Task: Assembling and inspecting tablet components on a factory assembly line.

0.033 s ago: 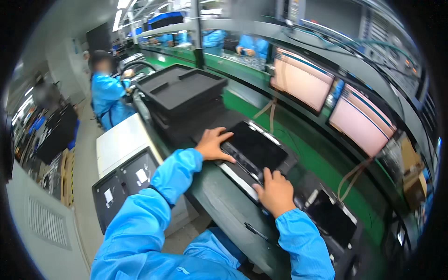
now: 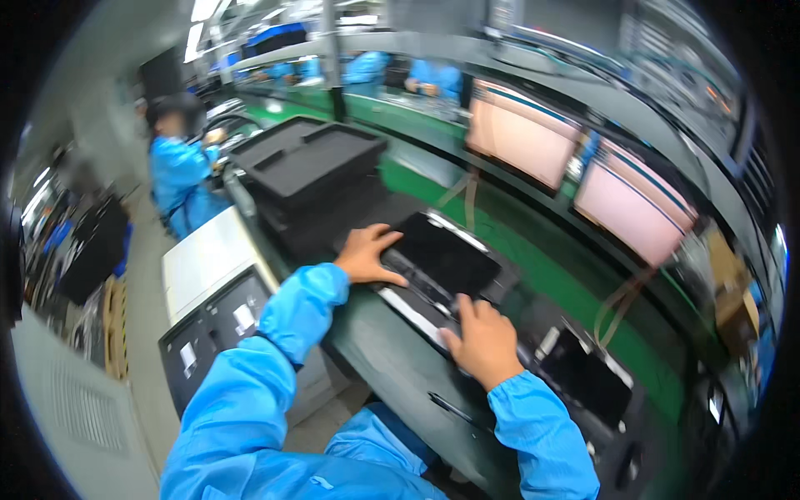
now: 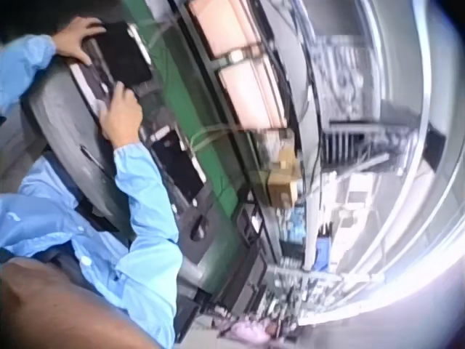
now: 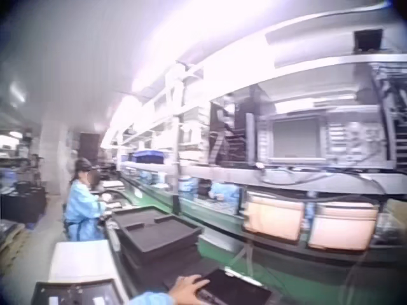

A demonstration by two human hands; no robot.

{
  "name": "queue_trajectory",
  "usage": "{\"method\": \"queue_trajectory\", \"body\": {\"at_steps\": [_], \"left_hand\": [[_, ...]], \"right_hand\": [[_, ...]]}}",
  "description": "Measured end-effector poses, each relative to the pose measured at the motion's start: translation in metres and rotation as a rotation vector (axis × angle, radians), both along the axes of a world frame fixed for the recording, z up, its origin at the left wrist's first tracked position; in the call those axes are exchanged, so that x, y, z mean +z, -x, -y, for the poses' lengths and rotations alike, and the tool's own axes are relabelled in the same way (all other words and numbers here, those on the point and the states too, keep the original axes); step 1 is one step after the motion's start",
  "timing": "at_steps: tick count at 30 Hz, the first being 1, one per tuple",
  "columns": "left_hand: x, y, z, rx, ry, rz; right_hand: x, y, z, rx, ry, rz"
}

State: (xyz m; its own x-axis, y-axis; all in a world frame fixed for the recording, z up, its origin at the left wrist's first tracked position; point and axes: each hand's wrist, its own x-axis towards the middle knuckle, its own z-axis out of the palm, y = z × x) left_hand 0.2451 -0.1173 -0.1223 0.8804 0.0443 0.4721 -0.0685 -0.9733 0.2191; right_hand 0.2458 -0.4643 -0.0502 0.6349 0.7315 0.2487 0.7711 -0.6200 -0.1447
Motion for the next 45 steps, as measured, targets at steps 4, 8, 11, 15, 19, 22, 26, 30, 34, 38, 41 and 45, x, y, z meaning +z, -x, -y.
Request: {"method": "queue_trajectory", "body": {"at_steps": [4, 8, 11, 15, 19, 22, 26, 30, 34, 38, 41, 45], "left_hand": [[0.015, 0.026, -0.02, 0.056, -0.069, -0.167], [0.013, 0.017, -0.021, 0.118, -0.039, -0.291], [0.029, -0.004, 0.038, -0.086, -0.174, -0.156], [0.023, -0.001, 0.062, -0.21, -0.07, -0.068], [0.023, 0.003, 0.028, -0.162, -0.01, -0.283], [0.041, -0.014, 0.043, -0.088, -0.059, -0.516], [0.027, -0.037, 0.042, -0.28, 0.376, -0.253], [0.027, -0.041, 0.093, -0.315, 0.544, 0.004], [0.057, 0.018, 0.141, -0.35, 0.445, 0.21], [0.09, 0.054, 0.219, -0.56, 0.534, 0.275], [0.097, 0.09, 0.261, -0.701, 0.69, 0.233], [0.098, 0.138, 0.307, -0.962, 0.975, 0.084]], "right_hand": [[0.045, 0.026, 0.082, 0.162, -0.292, 0.045], [0.066, 0.047, 0.25, -0.329, -0.32, 0.169], [0.046, 0.09, 0.421, -0.85, -0.024, 0.461], [0.019, 0.171, 0.573, -1.491, 0.374, 0.574], [-0.027, 0.211, 0.64, -1.6, 0.2, 0.06], [-0.047, 0.235, 0.659, -1.516, 0.092, 0.173], [-0.033, 0.231, 0.683, -1.767, 0.308, 0.742], [-0.011, 0.241, 0.734, -1.866, 0.34, 0.412], [0.025, 0.2, 0.708, -1.723, 0.117, 0.559], [0.021, 0.255, 0.722, -1.431, -0.27, 0.942], [0.025, 0.228, 0.622, -1.339, -0.271, 1.269], [0.04, 0.189, 0.392, -0.864, -0.382, 1.09]]}}
